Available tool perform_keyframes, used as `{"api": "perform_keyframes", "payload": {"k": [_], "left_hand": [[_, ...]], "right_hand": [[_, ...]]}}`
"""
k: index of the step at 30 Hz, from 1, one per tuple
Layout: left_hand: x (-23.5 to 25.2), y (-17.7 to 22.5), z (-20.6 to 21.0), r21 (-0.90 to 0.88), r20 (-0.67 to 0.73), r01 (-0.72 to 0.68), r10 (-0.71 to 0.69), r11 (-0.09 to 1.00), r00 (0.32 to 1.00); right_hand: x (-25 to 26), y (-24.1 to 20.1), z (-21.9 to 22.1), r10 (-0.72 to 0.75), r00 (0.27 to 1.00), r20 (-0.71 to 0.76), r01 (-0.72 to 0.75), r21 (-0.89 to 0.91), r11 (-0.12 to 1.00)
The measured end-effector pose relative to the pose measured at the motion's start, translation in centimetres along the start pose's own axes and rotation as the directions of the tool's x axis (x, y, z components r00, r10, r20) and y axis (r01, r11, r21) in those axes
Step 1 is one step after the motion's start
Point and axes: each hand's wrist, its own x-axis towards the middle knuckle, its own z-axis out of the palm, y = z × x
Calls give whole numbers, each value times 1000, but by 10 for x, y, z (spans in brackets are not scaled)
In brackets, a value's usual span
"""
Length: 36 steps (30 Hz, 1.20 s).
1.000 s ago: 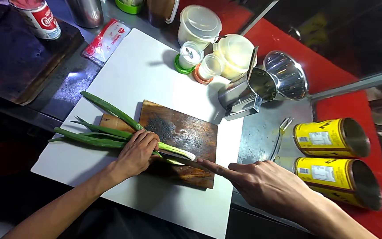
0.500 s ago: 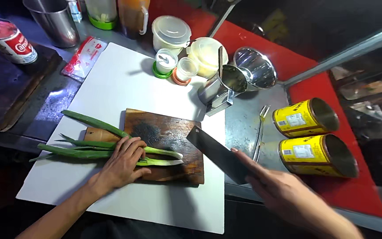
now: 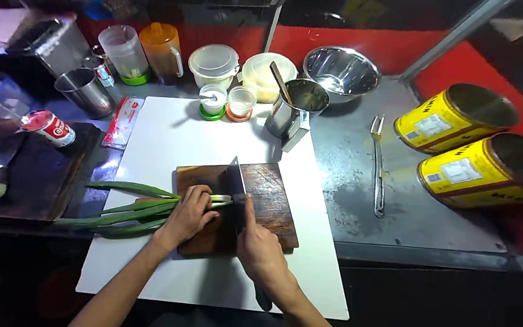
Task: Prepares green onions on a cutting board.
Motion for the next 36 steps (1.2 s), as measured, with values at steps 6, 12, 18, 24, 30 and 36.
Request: {"api": "perform_keyframes", "payload": {"k": [6,12,18,24,30,36], "left_hand": [[0,-26,6,-12,-103,-175,173,984,979],[13,-35,-1,46,-106,-281,285,958,953],[27,-32,-5,91,-138,-273,283,958,949],[21,-20,1,56,-191,-82,92,995,977],[13,-8,8,53,-229,36,-23,998,973],[8,-38,13,110,-260,-263,283,958,923]], "right_hand": [[30,-27,-14,-90,990,113,97,-58,994],[47,-45,-58,-131,975,178,150,-101,983],[63,-62,-34,-105,988,116,122,-149,981],[56,-69,-30,-92,994,66,102,-173,980],[52,-69,-37,-82,991,108,95,-122,988],[78,-66,-50,-165,978,126,181,-124,976]]}}
